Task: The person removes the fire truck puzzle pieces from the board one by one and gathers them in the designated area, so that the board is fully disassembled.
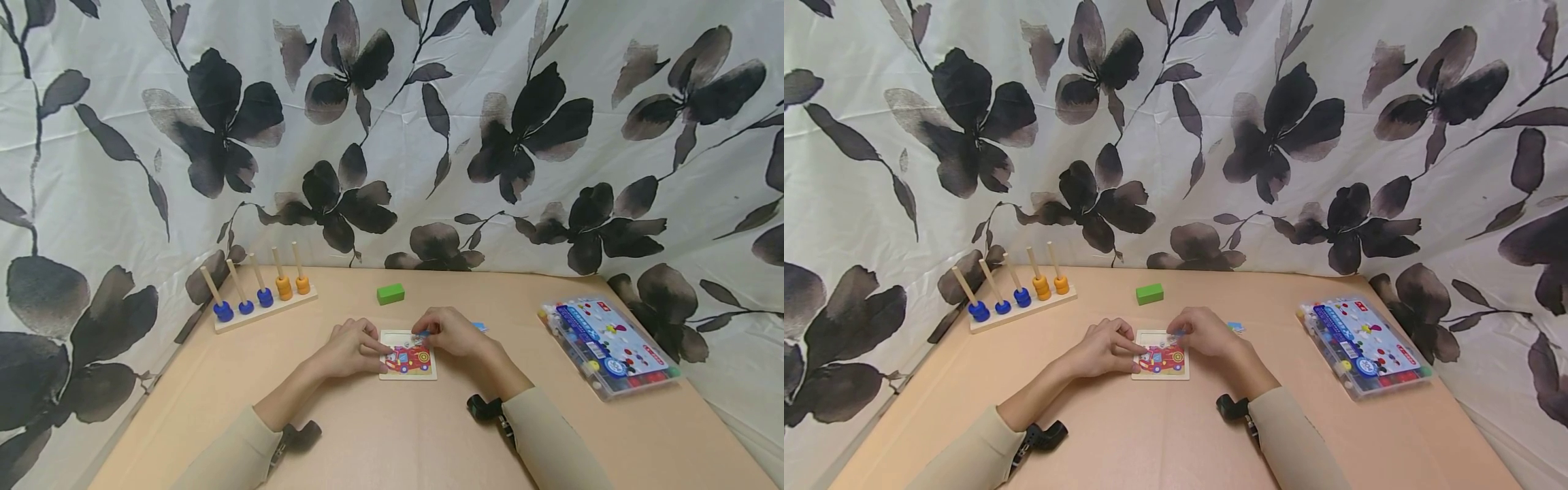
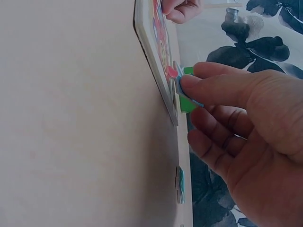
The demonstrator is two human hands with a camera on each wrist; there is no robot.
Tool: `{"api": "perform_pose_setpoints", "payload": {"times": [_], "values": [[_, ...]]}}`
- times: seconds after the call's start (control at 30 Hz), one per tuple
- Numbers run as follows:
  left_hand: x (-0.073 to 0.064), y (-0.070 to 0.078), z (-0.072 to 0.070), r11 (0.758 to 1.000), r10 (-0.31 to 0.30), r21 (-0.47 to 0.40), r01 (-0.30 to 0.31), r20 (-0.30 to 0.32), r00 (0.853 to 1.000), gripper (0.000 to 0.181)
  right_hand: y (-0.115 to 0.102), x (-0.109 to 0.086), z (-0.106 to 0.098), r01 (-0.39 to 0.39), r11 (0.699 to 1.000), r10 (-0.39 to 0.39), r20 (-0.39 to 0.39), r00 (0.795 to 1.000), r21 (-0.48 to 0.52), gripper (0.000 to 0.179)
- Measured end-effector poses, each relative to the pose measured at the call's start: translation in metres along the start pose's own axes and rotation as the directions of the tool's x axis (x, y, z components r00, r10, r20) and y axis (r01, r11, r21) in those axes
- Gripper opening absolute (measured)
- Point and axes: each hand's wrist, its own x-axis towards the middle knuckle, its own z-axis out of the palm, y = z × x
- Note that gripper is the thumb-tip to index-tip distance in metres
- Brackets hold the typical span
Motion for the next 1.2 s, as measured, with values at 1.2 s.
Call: {"api": "perform_pose_setpoints", "payload": {"times": [1.2], "values": [[-0.001,0.002,0.000,1.000,0.001,0.000,-0.001,-0.006,1.000,0.033,0.006,-0.010,-0.033,0.002,0.996,0.006,-0.098,0.995,0.088,0.020]]}}
